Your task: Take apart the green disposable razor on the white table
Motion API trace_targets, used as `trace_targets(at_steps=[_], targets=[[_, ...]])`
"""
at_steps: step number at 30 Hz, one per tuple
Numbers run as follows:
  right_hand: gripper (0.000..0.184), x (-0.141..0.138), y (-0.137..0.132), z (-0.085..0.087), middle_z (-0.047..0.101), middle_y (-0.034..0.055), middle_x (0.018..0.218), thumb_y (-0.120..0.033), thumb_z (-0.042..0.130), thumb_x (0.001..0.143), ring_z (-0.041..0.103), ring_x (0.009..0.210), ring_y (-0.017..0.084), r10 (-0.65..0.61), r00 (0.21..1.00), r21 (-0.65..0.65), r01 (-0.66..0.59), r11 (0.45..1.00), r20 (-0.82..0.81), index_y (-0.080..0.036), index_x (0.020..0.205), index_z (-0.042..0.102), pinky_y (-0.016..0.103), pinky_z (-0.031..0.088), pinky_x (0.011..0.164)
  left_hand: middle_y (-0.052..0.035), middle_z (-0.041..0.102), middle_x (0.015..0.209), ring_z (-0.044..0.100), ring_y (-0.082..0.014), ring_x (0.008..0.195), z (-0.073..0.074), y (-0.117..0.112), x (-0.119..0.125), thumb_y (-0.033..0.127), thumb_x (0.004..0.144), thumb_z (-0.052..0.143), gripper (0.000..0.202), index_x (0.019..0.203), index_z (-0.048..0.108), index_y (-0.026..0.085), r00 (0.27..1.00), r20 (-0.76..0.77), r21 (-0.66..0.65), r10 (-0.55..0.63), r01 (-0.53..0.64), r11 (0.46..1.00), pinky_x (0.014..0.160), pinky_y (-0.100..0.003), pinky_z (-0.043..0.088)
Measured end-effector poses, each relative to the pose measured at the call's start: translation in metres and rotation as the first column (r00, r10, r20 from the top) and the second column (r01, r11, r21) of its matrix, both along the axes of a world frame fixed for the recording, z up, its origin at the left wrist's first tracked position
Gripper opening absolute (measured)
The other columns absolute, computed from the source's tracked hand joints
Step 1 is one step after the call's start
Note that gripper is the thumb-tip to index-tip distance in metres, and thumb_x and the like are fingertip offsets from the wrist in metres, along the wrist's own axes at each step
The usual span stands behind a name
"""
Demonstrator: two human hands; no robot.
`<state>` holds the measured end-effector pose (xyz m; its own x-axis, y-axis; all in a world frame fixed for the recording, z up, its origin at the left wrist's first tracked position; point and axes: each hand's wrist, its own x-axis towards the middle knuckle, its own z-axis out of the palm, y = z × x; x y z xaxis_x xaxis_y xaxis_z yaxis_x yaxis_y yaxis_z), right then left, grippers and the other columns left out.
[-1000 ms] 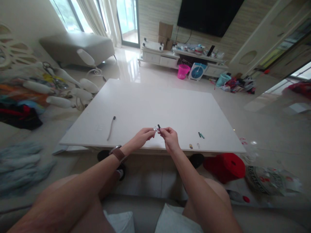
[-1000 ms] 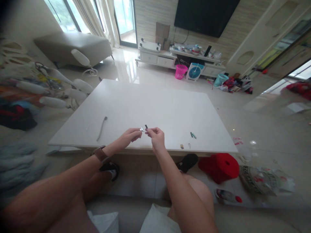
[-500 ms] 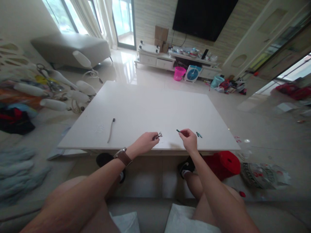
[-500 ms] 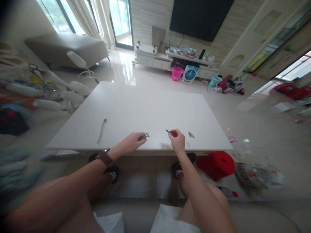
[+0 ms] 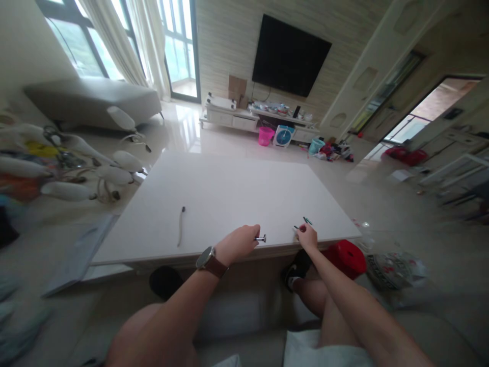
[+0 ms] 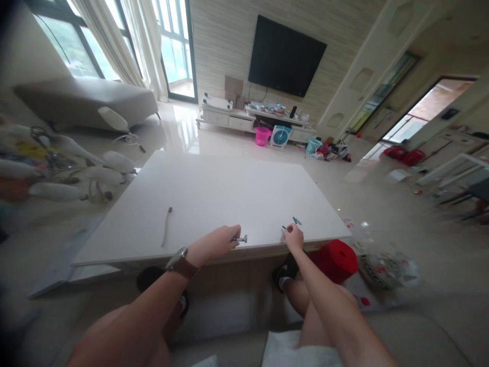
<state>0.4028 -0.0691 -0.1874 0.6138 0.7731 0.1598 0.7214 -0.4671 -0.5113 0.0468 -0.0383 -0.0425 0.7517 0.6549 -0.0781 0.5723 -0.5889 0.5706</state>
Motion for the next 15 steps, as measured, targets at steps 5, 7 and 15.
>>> trace_targets(at_steps=[5,7,15], targets=[[0.008,0.023,0.01,0.009,0.066,0.0062,0.079,-0.023,0.059,0.076,0.06,0.074,0.022,-0.074,0.984,-0.172,0.101,0.98,0.162,-0.021,0.082,0.064,0.029,0.038,0.065,-0.0061,0.069,0.092,0.063,-0.0197,0.082,0.002,0.005,-0.018,0.015,0.078,0.061,0.005,0.081,0.062,0.02,1.0,-0.016,-0.006,0.007,-0.007,1.0,0.065,-0.028,0.04],[0.009,0.026,0.017,0.015,0.066,0.0072,0.079,-0.022,0.058,0.078,0.06,0.072,0.022,-0.063,0.974,-0.23,0.114,0.967,0.216,-0.021,0.084,0.064,0.029,0.037,0.063,-0.0062,0.069,0.096,0.063,-0.0195,0.085,-0.001,0.009,-0.022,0.015,0.076,0.065,0.007,0.081,0.064,0.02,1.0,-0.004,0.005,0.024,-0.024,1.0,0.068,-0.028,0.042],[0.031,0.012,0.028,0.047,0.061,0.0221,0.118,-0.028,0.041,0.093,0.058,0.1,0.026,0.267,0.898,-0.463,-0.082,0.882,0.35,-0.012,0.11,0.062,0.033,0.041,0.077,-0.0052,0.07,0.092,0.064,-0.0189,0.083,0.003,0.021,-0.024,0.019,0.077,0.071,0.009,0.085,0.066,0.02,0.999,-0.02,-0.018,0.025,-0.025,1.0,0.068,-0.027,0.044]])
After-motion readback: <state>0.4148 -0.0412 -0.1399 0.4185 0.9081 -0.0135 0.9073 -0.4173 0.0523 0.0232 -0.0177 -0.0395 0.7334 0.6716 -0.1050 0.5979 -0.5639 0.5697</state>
